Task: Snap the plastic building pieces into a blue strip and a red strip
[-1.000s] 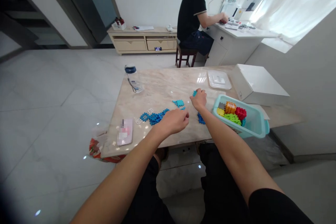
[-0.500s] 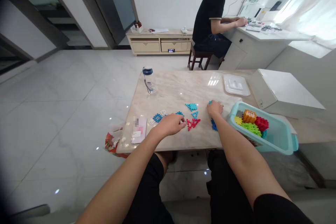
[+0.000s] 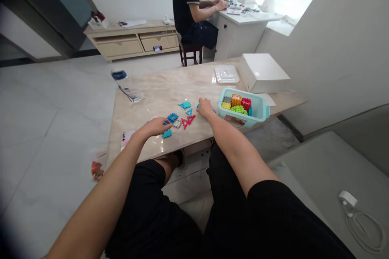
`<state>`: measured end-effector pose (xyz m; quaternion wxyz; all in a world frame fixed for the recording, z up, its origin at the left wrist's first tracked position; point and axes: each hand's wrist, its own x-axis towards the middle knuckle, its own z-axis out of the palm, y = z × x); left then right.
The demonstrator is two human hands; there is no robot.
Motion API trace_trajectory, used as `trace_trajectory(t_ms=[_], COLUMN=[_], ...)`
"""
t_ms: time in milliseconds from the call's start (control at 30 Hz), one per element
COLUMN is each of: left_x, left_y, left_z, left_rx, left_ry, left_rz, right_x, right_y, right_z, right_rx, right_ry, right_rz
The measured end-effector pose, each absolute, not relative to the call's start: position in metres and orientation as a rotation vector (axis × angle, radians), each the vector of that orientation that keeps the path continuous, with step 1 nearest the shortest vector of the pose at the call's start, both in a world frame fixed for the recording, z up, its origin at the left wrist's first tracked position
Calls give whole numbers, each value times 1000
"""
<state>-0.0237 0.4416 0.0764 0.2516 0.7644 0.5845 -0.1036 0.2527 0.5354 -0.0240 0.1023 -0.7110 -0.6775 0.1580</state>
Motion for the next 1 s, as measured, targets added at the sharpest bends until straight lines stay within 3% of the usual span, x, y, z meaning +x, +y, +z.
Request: trace_trajectory(t_ms=[400,1000], left_x=[4,-12], left_y=[434,435], left_z=[84,76], left_rx=[2084,2102], left_ry=[1463,1460], left_rz=[-594,-501], right_x=[206,158], right_y=[558,568], right_z=[-29,-27], right_rx=[-1882,-1969], right_ry=[-1919,-2018], right_rz=[502,614])
